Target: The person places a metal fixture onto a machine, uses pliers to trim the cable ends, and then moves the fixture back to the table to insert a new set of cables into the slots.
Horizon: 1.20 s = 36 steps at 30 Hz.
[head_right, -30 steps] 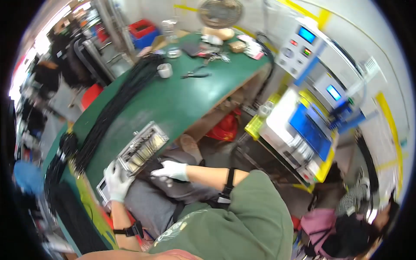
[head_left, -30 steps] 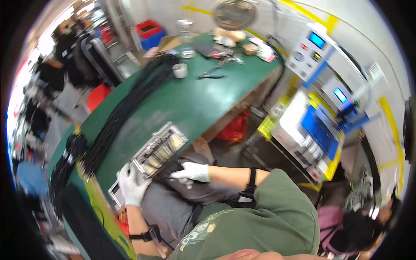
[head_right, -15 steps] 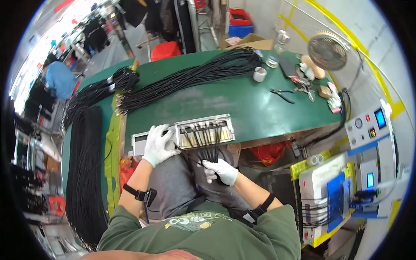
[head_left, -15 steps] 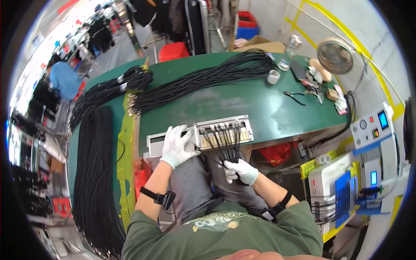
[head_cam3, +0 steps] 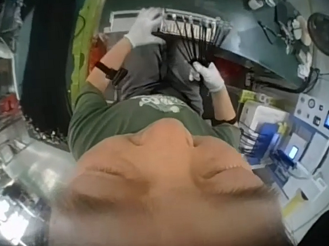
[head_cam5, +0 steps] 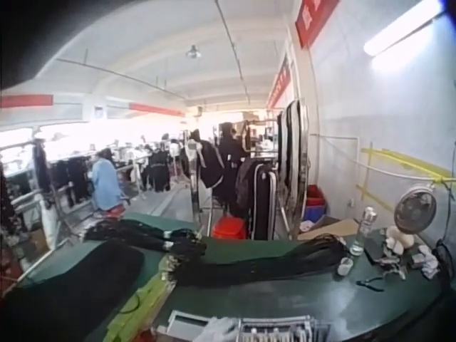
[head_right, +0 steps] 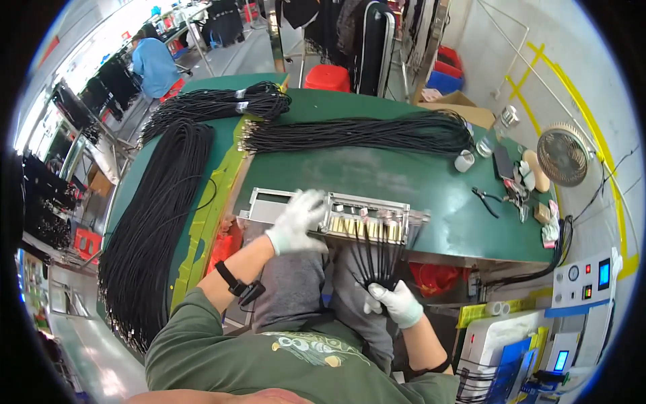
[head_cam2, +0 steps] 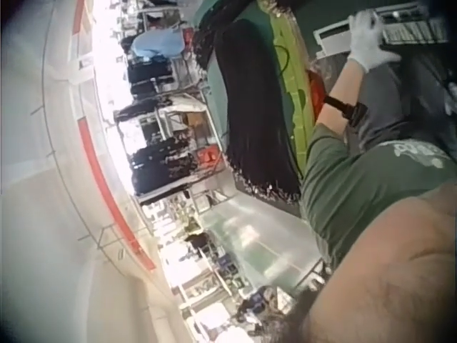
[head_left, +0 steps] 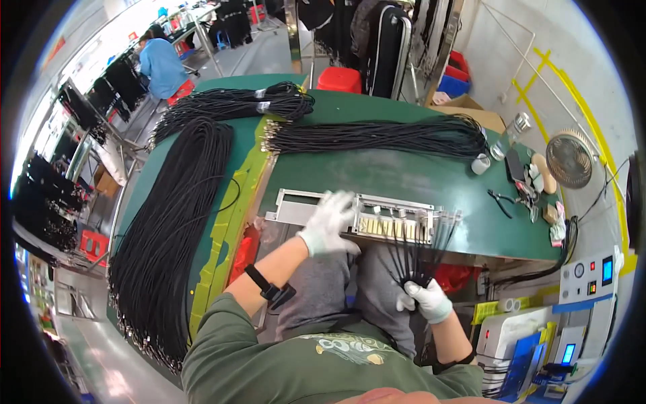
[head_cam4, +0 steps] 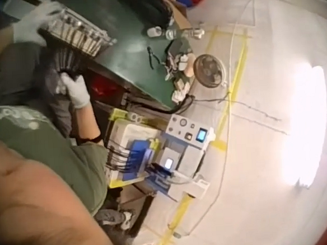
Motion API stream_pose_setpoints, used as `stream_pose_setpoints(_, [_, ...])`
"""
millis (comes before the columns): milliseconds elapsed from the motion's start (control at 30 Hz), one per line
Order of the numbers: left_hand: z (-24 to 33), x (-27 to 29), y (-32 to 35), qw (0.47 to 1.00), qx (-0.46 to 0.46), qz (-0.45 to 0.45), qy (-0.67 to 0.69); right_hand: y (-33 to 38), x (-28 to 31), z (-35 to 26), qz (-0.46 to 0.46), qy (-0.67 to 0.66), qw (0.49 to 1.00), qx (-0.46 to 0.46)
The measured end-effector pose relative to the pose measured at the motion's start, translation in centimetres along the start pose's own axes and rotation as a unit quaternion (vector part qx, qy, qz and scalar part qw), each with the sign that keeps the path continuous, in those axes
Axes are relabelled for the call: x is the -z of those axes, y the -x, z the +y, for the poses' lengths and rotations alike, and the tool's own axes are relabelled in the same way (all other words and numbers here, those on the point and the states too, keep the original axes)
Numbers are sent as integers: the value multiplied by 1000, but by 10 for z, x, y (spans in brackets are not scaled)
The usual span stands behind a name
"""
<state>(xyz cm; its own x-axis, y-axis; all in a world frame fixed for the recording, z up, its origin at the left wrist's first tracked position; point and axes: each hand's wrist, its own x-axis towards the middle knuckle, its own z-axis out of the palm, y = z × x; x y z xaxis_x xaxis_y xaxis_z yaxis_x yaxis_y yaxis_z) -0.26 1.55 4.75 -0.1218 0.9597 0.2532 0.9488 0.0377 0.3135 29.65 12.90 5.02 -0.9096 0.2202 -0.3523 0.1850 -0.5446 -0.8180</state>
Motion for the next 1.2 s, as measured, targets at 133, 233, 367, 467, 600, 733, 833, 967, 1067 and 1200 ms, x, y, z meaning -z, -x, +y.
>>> stream_pose_setpoints(133, [55, -20, 9, 929, -102, 1, 356, -1, -14, -37, -26, 118, 993, -15])
stream_pose_setpoints(233, [97, -1, 4, 576, 48, -109, 809, -7, -35, -49, -64, 187, 974, -109])
stream_pose_setpoints(367, [90, 17, -12, 571, 104, -71, 811, -9, -11, -24, 24, 491, 860, 134])
stream_pose_setpoints(467, [54, 48, -32, 541, 164, 121, 816, 19, 75, 3, 267, 661, 697, 82])
stream_pose_setpoints(600, [-40, 63, -24, 495, 157, 245, 819, 27, 112, -87, 408, 743, 504, 167])
stream_pose_setpoints(733, [-114, 69, -32, 518, 188, 288, 783, -43, 95, -214, 353, 829, 398, 173])
stream_pose_setpoints(833, [-150, 84, -44, 520, 371, 258, 725, -124, 92, -269, 309, 835, 390, 233])
stream_pose_setpoints(967, [-184, 80, -21, 884, 412, -28, 219, -205, 83, -240, 289, 850, 346, 275])
stream_pose_setpoints(1067, [-149, 49, 21, 955, 269, 41, 118, -223, 84, -181, 153, 815, 482, 284])
stream_pose_setpoints(1200, [-120, 44, 46, 976, 217, -26, -8, -185, 12, -90, -36, 769, 564, 299])
